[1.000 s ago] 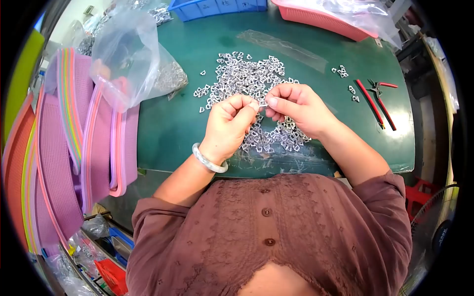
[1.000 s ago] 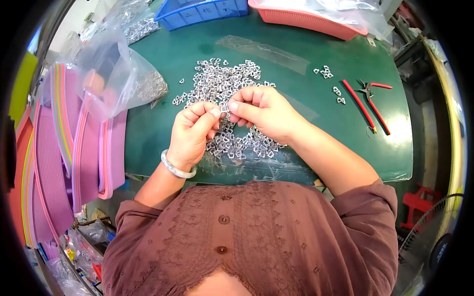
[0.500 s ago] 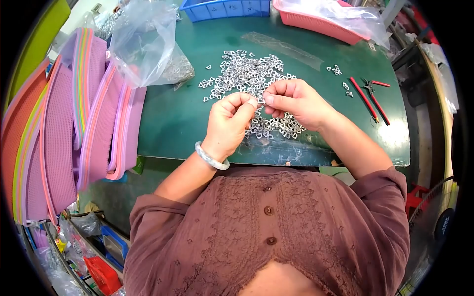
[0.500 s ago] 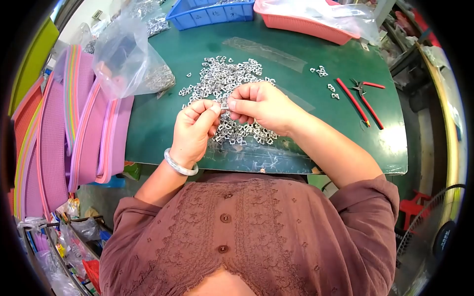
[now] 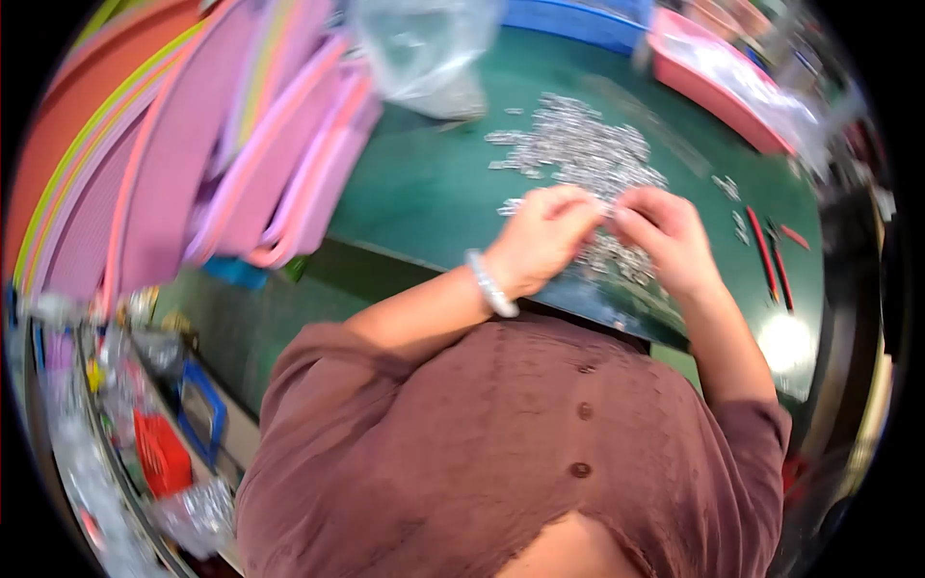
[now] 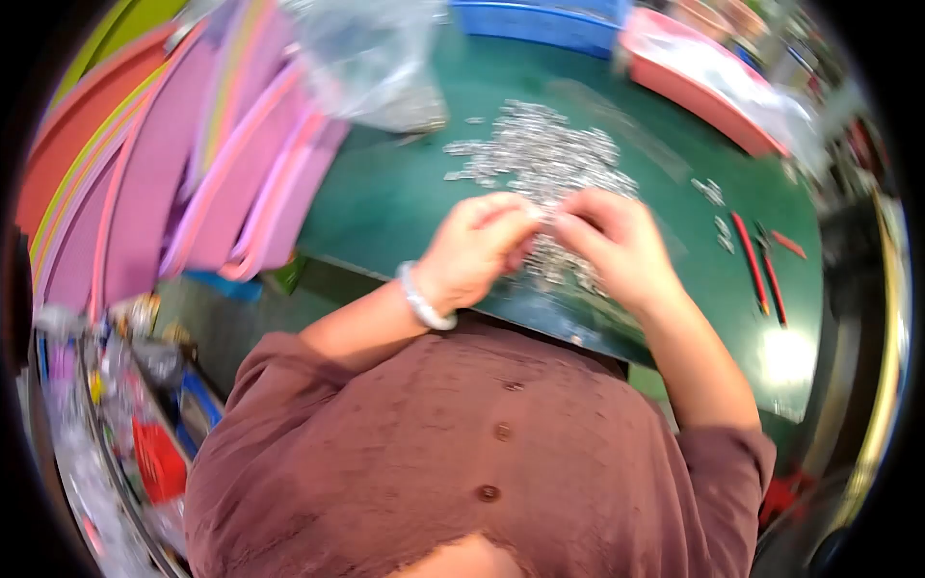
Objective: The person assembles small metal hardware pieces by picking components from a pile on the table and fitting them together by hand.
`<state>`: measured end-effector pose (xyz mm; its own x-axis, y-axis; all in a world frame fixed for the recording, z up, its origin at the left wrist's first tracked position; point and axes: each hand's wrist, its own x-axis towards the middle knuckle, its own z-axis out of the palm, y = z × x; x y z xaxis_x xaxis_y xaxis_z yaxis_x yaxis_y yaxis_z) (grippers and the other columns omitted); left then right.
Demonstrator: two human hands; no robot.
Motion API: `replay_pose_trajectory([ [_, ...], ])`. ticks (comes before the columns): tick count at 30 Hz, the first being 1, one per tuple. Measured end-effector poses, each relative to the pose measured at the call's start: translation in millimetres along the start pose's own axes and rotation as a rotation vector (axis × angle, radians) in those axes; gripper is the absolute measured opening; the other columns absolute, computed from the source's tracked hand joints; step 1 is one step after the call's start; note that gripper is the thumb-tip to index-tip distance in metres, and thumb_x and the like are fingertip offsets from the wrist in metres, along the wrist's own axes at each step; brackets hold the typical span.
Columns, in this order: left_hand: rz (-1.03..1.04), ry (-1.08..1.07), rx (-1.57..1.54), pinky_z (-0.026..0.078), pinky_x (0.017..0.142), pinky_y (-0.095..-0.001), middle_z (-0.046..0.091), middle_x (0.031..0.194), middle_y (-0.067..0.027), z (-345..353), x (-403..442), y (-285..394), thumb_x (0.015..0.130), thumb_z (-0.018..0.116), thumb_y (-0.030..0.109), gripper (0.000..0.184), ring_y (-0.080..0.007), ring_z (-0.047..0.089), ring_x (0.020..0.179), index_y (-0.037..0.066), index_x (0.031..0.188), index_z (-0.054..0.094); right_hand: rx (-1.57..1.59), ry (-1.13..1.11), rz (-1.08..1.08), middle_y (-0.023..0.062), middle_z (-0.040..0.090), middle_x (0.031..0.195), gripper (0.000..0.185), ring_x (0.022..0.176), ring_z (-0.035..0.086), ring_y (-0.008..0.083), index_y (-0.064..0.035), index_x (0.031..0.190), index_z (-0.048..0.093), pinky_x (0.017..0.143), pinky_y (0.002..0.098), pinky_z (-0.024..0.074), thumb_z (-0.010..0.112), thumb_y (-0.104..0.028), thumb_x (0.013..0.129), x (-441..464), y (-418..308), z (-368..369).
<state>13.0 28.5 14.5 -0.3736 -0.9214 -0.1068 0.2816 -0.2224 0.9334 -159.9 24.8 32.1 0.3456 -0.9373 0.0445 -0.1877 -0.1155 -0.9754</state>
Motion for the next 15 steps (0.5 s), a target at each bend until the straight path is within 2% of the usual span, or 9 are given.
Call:
replay_pose_trajectory([
  [4, -0.041, -0.01, -0.109, 0.035, 0.045, -0.0173, 0.051, 0.063, -0.0001, -2, -3, -5, 0.082, 0.056, 0.02, 0.016, -0.0056, 0.044, 0.05, 0.004, 0.077, 0.058, 0.133, 0.022, 0.046, 0.0005, 0.057, 0.074, 0.01, 0.065, 0.05, 0.0062, 0.0013, 0.086, 0.056, 0.059, 0.019, 0.0413, 0.055, -0.008, 0.081, -3, 7, 7],
  [8, 0.011, -0.042, -0.13, 0.034, 0.044, -0.0168, 0.05, 0.059, 0.0021, -5, -2, -10, 0.08, 0.058, 0.018, 0.016, -0.004, 0.042, 0.049, 0.007, 0.07, 0.056, 0.15, 0.047, 0.059, 0.0009, 0.057, 0.077, 0.009, 0.068, 0.052, 0.0064, 0.0015, 0.088, 0.056, 0.062, 0.0183, 0.042, 0.056, -0.004, 0.081, -3, 10, 8],
  [15, -0.036, -0.059, -0.231, 0.034, 0.043, -0.0176, 0.05, 0.061, 0.0025, -6, 0, -15, 0.081, 0.058, 0.015, 0.011, -0.0044, 0.044, 0.05, 0.007, 0.074, 0.055, 0.084, 0.081, -0.004, 0.0, 0.057, 0.078, 0.008, 0.07, 0.051, 0.0048, 0.0018, 0.088, 0.056, 0.064, 0.0178, 0.0415, 0.056, 0.0, 0.08, -3, 7, 13],
])
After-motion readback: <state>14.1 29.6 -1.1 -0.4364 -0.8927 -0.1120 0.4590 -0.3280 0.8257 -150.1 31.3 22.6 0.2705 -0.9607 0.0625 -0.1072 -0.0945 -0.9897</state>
